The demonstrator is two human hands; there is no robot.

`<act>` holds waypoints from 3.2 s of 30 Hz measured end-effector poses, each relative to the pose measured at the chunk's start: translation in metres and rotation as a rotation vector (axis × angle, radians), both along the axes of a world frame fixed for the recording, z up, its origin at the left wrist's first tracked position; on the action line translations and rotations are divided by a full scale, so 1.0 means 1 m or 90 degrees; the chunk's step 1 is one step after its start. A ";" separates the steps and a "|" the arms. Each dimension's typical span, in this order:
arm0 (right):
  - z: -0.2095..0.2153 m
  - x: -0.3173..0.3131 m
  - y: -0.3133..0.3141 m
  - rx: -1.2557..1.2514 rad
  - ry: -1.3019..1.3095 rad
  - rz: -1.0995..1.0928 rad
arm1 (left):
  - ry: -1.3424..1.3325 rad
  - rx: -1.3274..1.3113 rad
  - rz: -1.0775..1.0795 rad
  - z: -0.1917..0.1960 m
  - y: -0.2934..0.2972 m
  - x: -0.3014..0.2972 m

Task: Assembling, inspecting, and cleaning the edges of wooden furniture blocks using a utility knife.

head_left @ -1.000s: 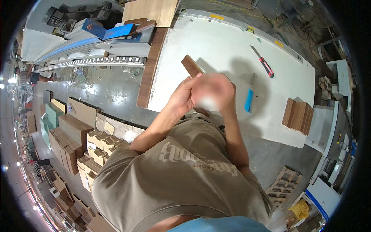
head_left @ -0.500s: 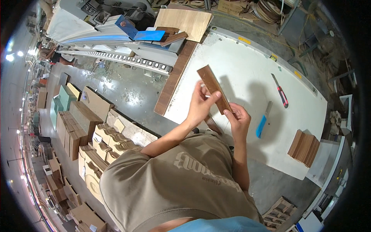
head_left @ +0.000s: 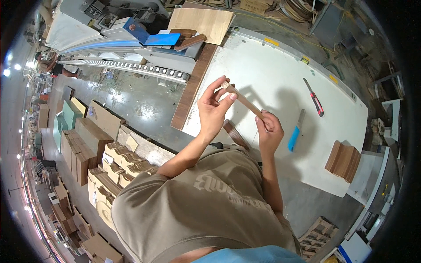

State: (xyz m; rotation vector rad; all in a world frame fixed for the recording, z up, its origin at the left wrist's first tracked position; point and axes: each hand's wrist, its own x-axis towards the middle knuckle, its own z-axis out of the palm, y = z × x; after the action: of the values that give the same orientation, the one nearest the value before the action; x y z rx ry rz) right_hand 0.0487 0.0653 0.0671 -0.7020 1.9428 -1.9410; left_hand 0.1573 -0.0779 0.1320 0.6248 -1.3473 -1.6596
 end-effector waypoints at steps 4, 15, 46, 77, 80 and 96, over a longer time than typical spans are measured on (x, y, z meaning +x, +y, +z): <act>-0.013 -0.003 0.000 -0.053 -0.114 0.044 | 0.077 0.027 -0.049 0.009 0.009 -0.001; -0.032 -0.012 0.002 -0.106 -0.173 0.090 | 0.097 0.053 -0.187 0.002 0.027 -0.002; -0.073 -0.107 0.155 0.330 0.264 -0.590 | -0.285 -0.107 -0.205 -0.076 -0.030 0.005; -0.069 -0.094 -0.524 0.357 0.476 0.409 | -0.669 -0.452 0.171 -0.223 -0.103 -0.007; -0.087 -0.090 -0.567 0.451 0.549 0.336 | -0.667 -0.453 0.173 -0.219 -0.105 -0.009; -0.099 -0.136 -0.472 0.089 0.278 0.217 | -0.690 -0.425 0.177 -0.230 -0.105 -0.009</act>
State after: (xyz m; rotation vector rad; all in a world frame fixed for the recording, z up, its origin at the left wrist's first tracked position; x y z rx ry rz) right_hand -0.0875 -0.4067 -0.0317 -1.4052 1.9972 -1.5218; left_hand 0.1484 -0.1827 -0.0978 1.2870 -2.2683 -0.4895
